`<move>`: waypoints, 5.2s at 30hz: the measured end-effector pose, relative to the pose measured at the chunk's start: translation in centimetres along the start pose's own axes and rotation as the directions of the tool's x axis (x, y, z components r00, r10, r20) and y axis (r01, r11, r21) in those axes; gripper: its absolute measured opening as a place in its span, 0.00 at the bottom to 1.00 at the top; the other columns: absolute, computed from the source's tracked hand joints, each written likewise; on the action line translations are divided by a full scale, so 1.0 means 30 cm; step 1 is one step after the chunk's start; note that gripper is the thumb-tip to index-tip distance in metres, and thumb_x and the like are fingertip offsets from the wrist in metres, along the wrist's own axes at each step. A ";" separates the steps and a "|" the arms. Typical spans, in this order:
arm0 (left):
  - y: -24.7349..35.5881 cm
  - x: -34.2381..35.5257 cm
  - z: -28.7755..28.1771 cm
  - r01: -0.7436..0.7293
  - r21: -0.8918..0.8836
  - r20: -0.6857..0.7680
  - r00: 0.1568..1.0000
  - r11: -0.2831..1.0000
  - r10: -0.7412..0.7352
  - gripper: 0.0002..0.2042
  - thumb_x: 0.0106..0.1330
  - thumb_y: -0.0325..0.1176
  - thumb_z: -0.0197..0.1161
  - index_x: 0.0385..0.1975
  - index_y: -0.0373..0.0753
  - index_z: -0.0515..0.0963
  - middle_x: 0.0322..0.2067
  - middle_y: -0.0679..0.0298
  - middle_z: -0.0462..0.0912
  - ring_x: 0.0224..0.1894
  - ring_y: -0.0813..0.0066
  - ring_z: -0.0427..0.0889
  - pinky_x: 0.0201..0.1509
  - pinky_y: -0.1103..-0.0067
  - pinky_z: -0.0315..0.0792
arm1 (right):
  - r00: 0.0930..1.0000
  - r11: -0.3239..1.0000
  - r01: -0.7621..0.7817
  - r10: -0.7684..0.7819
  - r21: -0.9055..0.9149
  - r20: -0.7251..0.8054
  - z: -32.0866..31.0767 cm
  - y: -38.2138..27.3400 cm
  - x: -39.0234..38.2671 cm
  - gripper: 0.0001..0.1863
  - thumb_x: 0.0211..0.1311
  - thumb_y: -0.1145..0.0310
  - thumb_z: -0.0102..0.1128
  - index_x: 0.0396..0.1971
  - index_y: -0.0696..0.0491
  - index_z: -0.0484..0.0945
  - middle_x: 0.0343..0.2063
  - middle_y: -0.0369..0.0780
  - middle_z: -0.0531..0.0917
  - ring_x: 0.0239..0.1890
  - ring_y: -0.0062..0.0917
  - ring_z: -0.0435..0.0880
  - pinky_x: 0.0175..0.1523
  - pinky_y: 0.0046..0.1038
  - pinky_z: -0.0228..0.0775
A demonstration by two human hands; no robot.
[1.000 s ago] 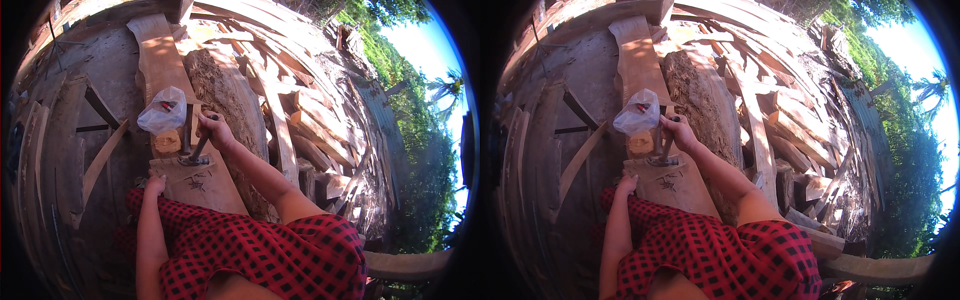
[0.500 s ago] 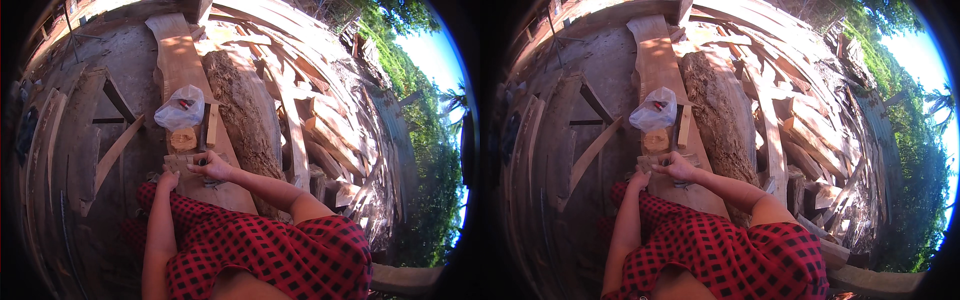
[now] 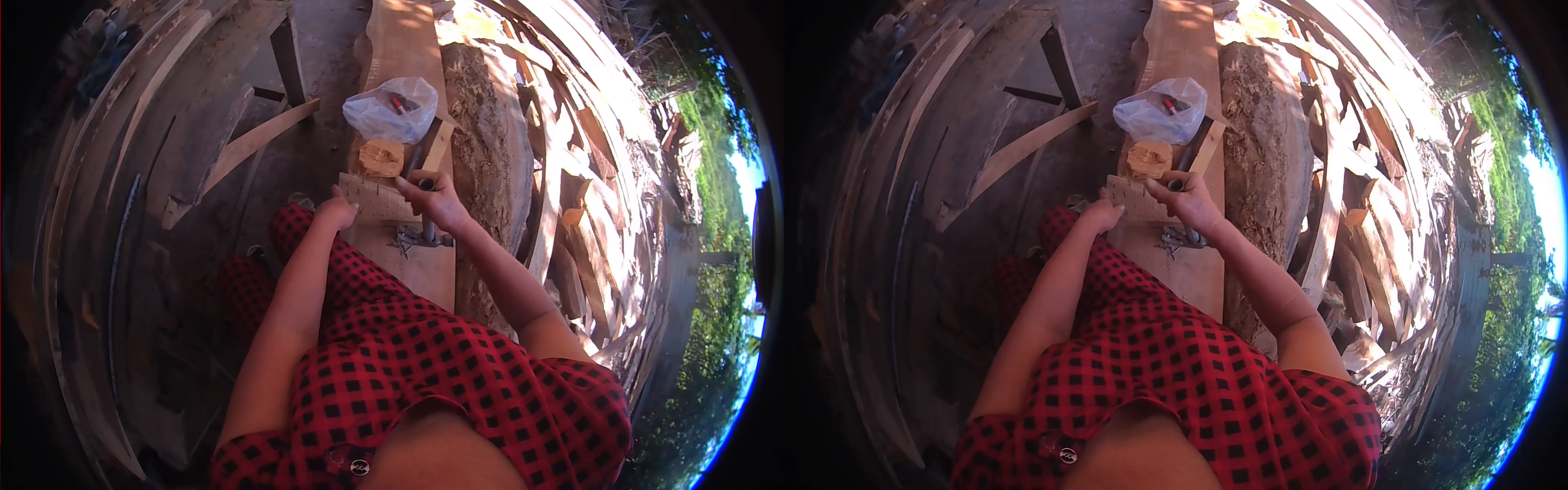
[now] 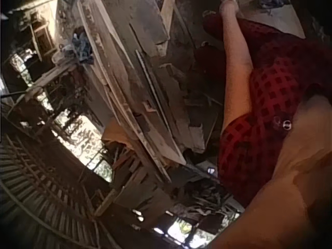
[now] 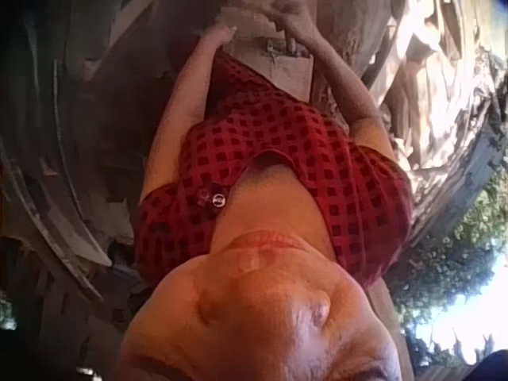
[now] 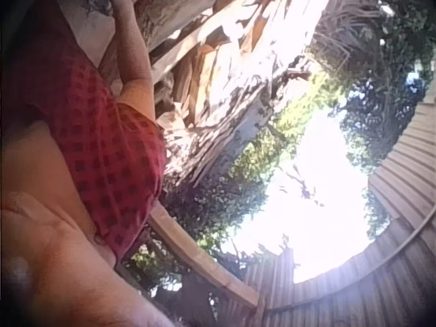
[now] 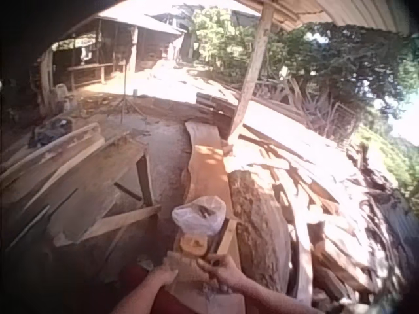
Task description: Sanding wood pieces and nailing them together on a workshop bench.
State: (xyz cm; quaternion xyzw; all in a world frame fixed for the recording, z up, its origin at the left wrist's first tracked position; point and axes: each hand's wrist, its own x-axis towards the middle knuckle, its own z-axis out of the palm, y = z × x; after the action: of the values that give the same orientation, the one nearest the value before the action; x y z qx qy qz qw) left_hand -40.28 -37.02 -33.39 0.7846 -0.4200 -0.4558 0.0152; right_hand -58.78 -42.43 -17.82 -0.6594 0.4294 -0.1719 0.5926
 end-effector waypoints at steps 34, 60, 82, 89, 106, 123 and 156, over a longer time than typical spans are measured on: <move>-0.005 -0.020 -0.007 0.001 0.060 -0.042 0.999 0.998 0.001 0.38 0.65 0.46 0.48 0.62 0.24 0.38 0.52 0.47 0.72 0.54 0.56 0.73 0.56 0.70 0.66 | 0.981 0.989 0.145 -0.144 0.004 0.133 0.222 -0.123 0.477 0.17 0.56 0.57 0.61 0.19 0.56 0.75 0.12 0.30 0.70 0.15 0.12 0.65 0.19 0.19 0.56; -0.010 0.011 0.002 0.025 0.140 -0.017 1.000 0.990 -0.023 0.40 0.66 0.48 0.45 0.63 0.26 0.33 0.53 0.44 0.70 0.56 0.52 0.71 0.58 0.70 0.64 | 0.978 0.802 0.184 -0.206 0.569 -0.026 -0.227 0.091 0.064 0.17 0.63 0.60 0.51 0.18 0.53 0.67 0.12 0.33 0.64 0.18 0.23 0.65 0.32 0.29 0.62; -0.006 0.003 0.008 -0.002 0.128 -0.035 0.999 0.992 0.006 0.40 0.66 0.47 0.46 0.63 0.23 0.34 0.52 0.40 0.69 0.54 0.50 0.71 0.57 0.69 0.65 | 0.973 0.973 0.229 -0.229 -0.037 0.010 -0.031 -0.081 0.015 0.17 0.61 0.59 0.58 0.18 0.56 0.76 0.12 0.29 0.71 0.16 0.10 0.67 0.22 0.16 0.58; -0.006 0.001 0.000 -0.005 0.113 -0.040 0.999 0.994 0.009 0.40 0.66 0.48 0.46 0.63 0.24 0.34 0.53 0.41 0.69 0.55 0.51 0.71 0.57 0.69 0.65 | 0.989 0.986 0.150 -0.150 -0.079 0.005 -0.008 -0.037 0.030 0.18 0.61 0.59 0.58 0.18 0.57 0.76 0.12 0.29 0.70 0.16 0.10 0.66 0.21 0.16 0.56; 0.004 -0.003 -0.011 0.056 0.054 0.007 0.998 0.997 -0.056 0.39 0.65 0.47 0.48 0.65 0.30 0.35 0.58 0.45 0.65 0.60 0.56 0.67 0.61 0.71 0.61 | 0.964 0.926 0.254 -0.267 -0.280 -0.008 0.041 -0.056 0.042 0.21 0.58 0.56 0.61 0.15 0.57 0.72 0.09 0.28 0.62 0.16 0.11 0.59 0.20 0.21 0.54; 0.004 0.002 -0.011 0.058 0.072 0.023 0.998 0.996 -0.060 0.39 0.66 0.47 0.47 0.65 0.30 0.33 0.58 0.45 0.64 0.59 0.56 0.67 0.62 0.71 0.60 | 0.989 0.945 0.113 -0.078 -0.307 0.125 0.021 -0.032 0.057 0.20 0.59 0.55 0.60 0.17 0.56 0.74 0.10 0.28 0.66 0.16 0.10 0.63 0.21 0.20 0.56; 0.155 -0.220 0.203 -0.634 0.025 0.023 0.773 0.773 0.633 0.14 0.45 0.39 0.67 0.28 0.36 0.81 0.25 0.53 0.81 0.29 0.58 0.80 0.36 0.70 0.73 | 0.976 0.953 0.208 -0.188 0.221 -0.107 -0.113 -0.077 -0.224 0.19 0.63 0.58 0.55 0.19 0.57 0.73 0.14 0.35 0.74 0.16 0.17 0.72 0.24 0.20 0.64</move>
State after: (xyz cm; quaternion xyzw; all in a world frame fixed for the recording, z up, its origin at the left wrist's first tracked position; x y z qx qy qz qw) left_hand -49.25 -33.40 -30.41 0.5946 -0.6666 -0.4228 0.1527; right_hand -64.29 -39.56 -12.97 -0.6178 0.3629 -0.3071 0.6264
